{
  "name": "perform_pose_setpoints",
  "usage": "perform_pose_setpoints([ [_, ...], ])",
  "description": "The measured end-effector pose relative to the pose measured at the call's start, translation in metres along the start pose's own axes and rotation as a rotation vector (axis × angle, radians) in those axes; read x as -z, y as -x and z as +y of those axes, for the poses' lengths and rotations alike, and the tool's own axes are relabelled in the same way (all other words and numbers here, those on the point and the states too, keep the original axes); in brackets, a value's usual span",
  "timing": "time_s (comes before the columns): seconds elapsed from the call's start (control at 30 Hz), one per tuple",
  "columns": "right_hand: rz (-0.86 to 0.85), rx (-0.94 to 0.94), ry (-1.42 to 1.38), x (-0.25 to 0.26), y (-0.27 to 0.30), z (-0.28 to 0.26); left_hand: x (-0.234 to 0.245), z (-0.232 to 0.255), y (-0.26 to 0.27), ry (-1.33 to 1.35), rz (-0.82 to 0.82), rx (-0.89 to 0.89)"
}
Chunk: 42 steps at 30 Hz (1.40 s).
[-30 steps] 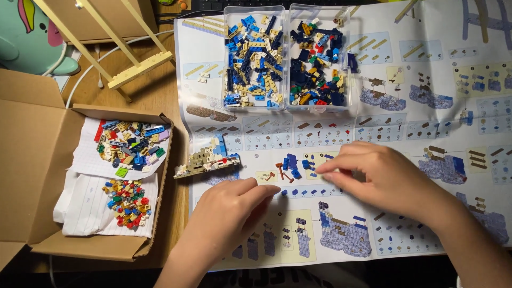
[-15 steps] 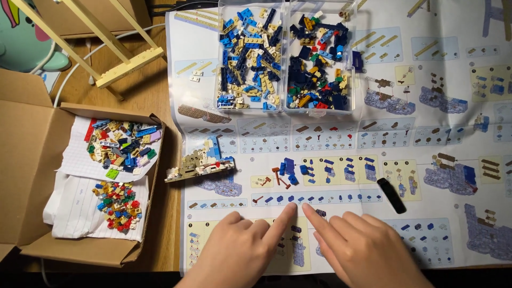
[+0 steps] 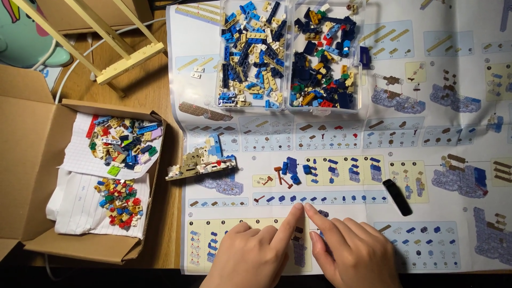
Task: Assembling a LEGO model by searching for specific pieces in containers and following a printed instruction manual.
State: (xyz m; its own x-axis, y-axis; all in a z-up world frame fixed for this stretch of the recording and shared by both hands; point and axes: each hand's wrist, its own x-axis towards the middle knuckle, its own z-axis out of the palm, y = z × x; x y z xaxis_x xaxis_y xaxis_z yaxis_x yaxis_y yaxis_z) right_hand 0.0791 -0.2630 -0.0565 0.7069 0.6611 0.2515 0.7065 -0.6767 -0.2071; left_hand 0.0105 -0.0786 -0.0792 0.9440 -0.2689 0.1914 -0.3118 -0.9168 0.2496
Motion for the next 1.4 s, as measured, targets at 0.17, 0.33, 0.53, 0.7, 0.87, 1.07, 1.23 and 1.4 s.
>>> perform_pose_setpoints([
  [0.17, 0.051, -0.039, 0.018, -0.002, -0.002, -0.004, -0.003, -0.001, 0.001, 0.035, -0.065, 0.004],
  [0.33, 0.063, -0.057, 0.017, -0.002, -0.003, -0.004, -0.005, -0.003, -0.002, 0.102, -0.159, 0.028],
  [0.53, -0.060, -0.213, -0.048, -0.006, -0.001, -0.003, -0.007, -0.002, -0.011, 0.193, -0.267, 0.085],
  [0.7, -0.240, -0.236, -0.025, -0.022, 0.014, 0.011, 0.001, -0.003, -0.023, 0.235, -0.412, 0.117],
  [0.87, -0.214, -0.213, 0.035, -0.030, 0.018, 0.014, -0.013, -0.004, -0.019, 0.249, -0.357, 0.101],
  [1.07, -0.289, -0.173, 0.098, -0.025, 0.020, 0.010, -0.030, 0.005, -0.010, 0.124, -0.321, 0.028],
  [1.23, -0.194, -0.110, 0.089, -0.017, 0.014, 0.010, -0.021, 0.003, -0.014, 0.163, -0.331, 0.027],
  [1.4, -0.242, -0.091, 0.055, -0.010, 0.008, 0.010, -0.018, 0.000, -0.016, 0.195, -0.398, 0.021],
])
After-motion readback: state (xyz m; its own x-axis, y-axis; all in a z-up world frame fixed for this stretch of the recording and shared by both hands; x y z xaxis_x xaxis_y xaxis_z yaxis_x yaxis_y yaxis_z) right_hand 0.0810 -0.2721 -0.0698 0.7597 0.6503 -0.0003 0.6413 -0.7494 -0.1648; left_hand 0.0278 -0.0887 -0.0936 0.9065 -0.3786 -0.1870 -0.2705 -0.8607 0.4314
